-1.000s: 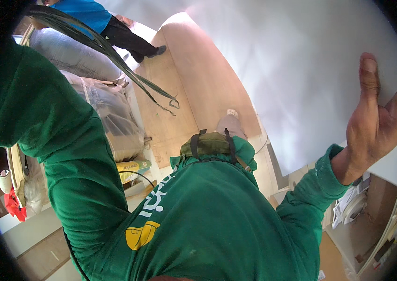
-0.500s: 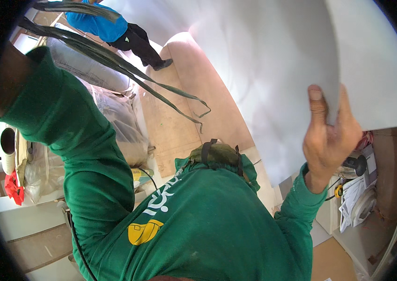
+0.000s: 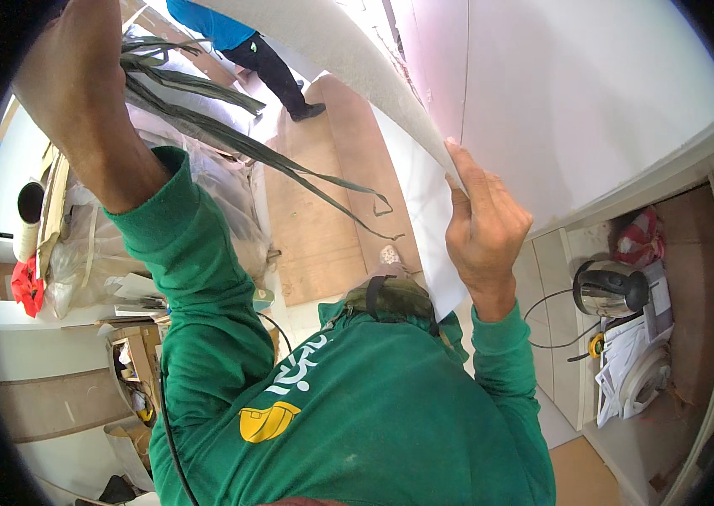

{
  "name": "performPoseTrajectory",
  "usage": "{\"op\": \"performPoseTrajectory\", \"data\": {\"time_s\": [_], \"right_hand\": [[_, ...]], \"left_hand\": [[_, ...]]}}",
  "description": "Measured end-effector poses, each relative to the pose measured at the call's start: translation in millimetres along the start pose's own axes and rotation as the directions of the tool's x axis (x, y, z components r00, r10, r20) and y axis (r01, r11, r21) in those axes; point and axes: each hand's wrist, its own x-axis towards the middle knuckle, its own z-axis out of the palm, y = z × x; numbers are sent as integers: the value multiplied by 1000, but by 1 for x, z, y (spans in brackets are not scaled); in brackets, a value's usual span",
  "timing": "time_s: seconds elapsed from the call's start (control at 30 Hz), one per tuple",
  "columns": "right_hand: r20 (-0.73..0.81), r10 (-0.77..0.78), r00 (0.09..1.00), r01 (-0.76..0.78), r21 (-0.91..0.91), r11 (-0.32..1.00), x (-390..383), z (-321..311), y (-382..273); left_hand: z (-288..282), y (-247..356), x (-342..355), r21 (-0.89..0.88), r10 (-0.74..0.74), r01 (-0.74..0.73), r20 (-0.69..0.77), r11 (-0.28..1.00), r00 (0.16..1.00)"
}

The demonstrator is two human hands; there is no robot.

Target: The person moves around a room under renovation, handling power strips and cables, then sits on the floor to position and align large flooring panels with another person. They lift and place a large curved panel into a wall cavity.

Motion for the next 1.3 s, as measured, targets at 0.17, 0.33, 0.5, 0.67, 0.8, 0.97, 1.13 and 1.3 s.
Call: {"op": "performPoseTrajectory", "data": {"time_s": [0.17,0.33,0.5,0.67,0.8,0.97,1.13,1.3], "right_hand": [[38,34,999,-34,-4,999,-9,-11,-10],[22,33,999,-33,-13,999,-16,-28,-15],[74,105,992,-103,-31,994,-27,-45,-19],[83,106,991,-109,30,994,-42,-53,-24],[304,168,938,-227,168,959,-51,-76,-42],[434,674,598,-787,160,595,-160,-114,8],[691,679,-245,-936,-350,19,-253,-131,30],[939,219,-266,-778,-75,-623,-232,-121,-33]], "left_hand": [[-14,22,3,164,-102,98,11,981,995],[-17,37,12,201,-140,137,1,970,990],[-25,23,4,59,-33,31,24,998,999],[-36,15,1,112,-117,122,-46,986,992],[-57,25,-10,151,-264,271,-69,951,962],[-83,12,-11,70,-384,415,-265,907,884],[-99,-1,-7,107,-448,517,-373,849,813],[-106,-12,-7,68,-469,542,-416,838,779]]}}
